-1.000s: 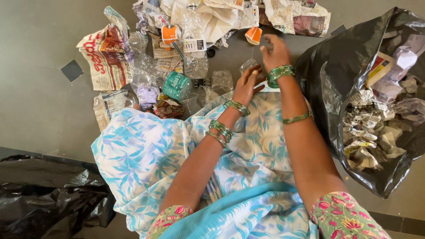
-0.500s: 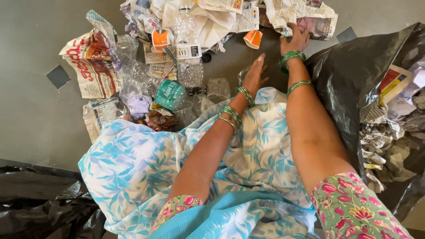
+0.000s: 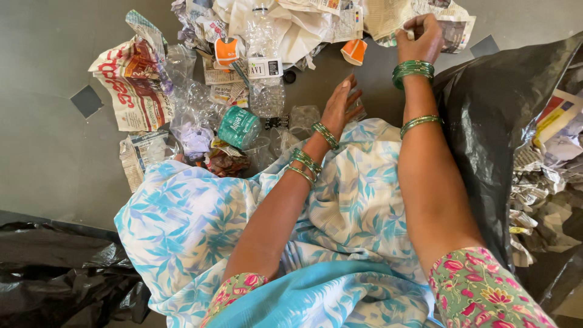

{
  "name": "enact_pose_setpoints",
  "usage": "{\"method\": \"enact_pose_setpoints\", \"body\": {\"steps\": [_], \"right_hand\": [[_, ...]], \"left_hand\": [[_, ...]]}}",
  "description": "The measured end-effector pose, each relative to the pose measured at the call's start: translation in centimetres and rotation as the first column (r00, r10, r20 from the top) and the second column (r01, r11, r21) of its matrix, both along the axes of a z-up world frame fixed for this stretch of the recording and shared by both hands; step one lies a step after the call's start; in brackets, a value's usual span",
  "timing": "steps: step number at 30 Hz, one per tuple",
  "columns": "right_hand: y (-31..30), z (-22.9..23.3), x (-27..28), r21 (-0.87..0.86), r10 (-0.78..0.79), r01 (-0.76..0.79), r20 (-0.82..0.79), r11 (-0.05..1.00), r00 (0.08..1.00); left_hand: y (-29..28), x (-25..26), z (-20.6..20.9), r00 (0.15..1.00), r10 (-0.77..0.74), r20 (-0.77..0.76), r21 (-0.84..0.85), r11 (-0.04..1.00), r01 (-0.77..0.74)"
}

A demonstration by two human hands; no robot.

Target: The person sits on the floor and sorts mixed waste by hand, picking up items such as paper, plastic bottles, and packaging, then placing them into a black plastic bag. The person repeatedly picks, folds, and transfers items from a pile on the floor into the bag.

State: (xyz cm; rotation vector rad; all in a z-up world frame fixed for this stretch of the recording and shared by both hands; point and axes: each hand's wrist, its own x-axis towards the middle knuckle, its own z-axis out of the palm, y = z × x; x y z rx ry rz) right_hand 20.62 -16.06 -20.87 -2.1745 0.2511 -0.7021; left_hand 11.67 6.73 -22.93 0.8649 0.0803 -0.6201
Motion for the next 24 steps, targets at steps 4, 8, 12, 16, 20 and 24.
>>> {"method": "enact_pose_setpoints", "body": {"steps": [4,8,12,16,20,24], "right_hand": [[6.2,8.2,-4.1,0.110,0.191,-0.196,0.056,0.974,0.980],[16.3,12.4,-10.2,0.029,0.470,-0.471,0.045,0.882,0.882],[23.7,14.3,-14.8,-0.181,0.634,-0.651,-0.147,0.737,0.759],[27.4,14.3,-16.8,-0.169,0.792,-0.799,-0.124,0.577,0.598],[28.7,13.2,-17.1,-0.072,0.848,-0.852,-0.084,0.519,0.524],[28.4,12.3,-16.5,0.242,0.664,-0.622,-0.173,0.745,0.728]], "left_hand": [[3.4,-0.3,3.4,0.998,0.049,-0.029,-0.006,0.999,-0.049],[8.4,-0.8,6.7,0.989,0.056,-0.139,-0.069,0.995,-0.066],[14.5,-1.7,9.4,0.989,0.017,-0.149,-0.085,0.996,-0.030],[19.8,-4.4,10.4,0.984,0.121,-0.134,-0.013,0.992,-0.124],[21.6,-5.6,9.1,0.945,0.112,-0.308,-0.074,0.987,-0.141],[20.9,-4.9,7.5,0.970,0.109,-0.218,-0.331,0.927,-0.178]]}}
